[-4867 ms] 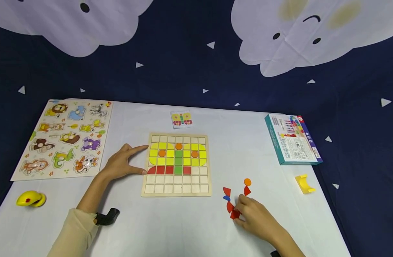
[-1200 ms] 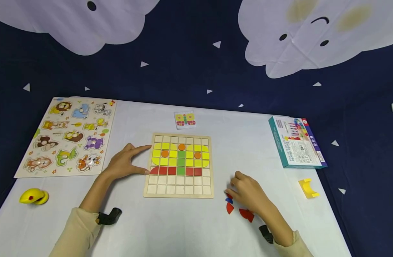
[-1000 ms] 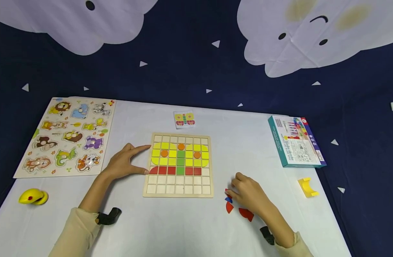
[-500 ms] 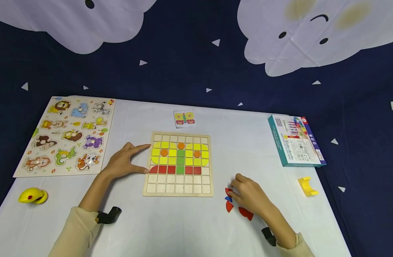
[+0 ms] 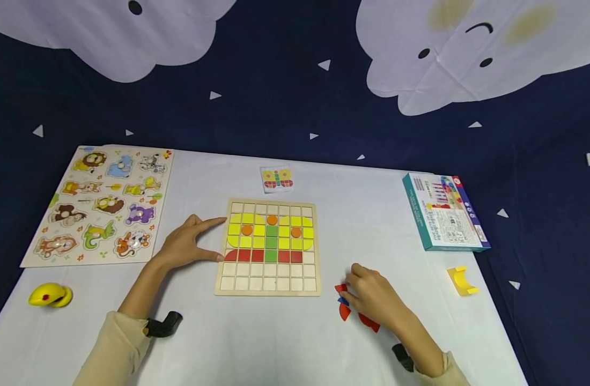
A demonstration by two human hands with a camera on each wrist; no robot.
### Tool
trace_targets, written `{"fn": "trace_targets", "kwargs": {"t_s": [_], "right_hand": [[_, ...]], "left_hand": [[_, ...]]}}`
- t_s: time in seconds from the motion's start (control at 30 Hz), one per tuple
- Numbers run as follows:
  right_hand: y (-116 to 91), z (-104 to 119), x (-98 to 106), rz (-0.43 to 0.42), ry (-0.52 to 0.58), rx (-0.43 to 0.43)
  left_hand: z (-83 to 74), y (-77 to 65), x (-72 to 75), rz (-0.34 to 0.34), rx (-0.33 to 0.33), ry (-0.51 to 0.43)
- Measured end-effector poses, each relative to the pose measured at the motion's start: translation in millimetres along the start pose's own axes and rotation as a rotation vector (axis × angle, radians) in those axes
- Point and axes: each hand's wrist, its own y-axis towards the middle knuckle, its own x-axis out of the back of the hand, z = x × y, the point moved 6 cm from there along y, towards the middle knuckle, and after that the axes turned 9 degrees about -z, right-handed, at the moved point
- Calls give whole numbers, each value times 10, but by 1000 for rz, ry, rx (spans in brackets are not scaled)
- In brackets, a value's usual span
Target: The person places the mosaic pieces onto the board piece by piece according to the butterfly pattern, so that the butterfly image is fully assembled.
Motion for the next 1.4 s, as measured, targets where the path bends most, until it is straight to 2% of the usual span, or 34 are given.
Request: {"fn": "trace_targets", "kwargs": {"t_s": [0.13,0.27,0.4,0.6,0.97,1.1,1.3,1.4], "right_hand": [[45,15,2,-6,-25,25],[79,15,14,-54,-53,30],[87,-3,16,-77,-57,-36],[89,-20,-48,3,-23,-168],[134,28,-55,-16,26,-147],[149,22,-75,-25,43,-174],[168,-35,-114,-15,114,-257],[187,-40,-116,-13,133,-257]], "left_hand": [[2,-6,-2,0,6,0],[4,-10,-15,6,13,-8],[8,-10,-17,5,11,-10],[4,-15,-12,-2,11,-2],[-7,-16,4,0,1,-13],[-5,-9,1,1,0,-11],[-4,1,2,-1,-5,-3],[1,3,5,-2,-5,-3]]}}
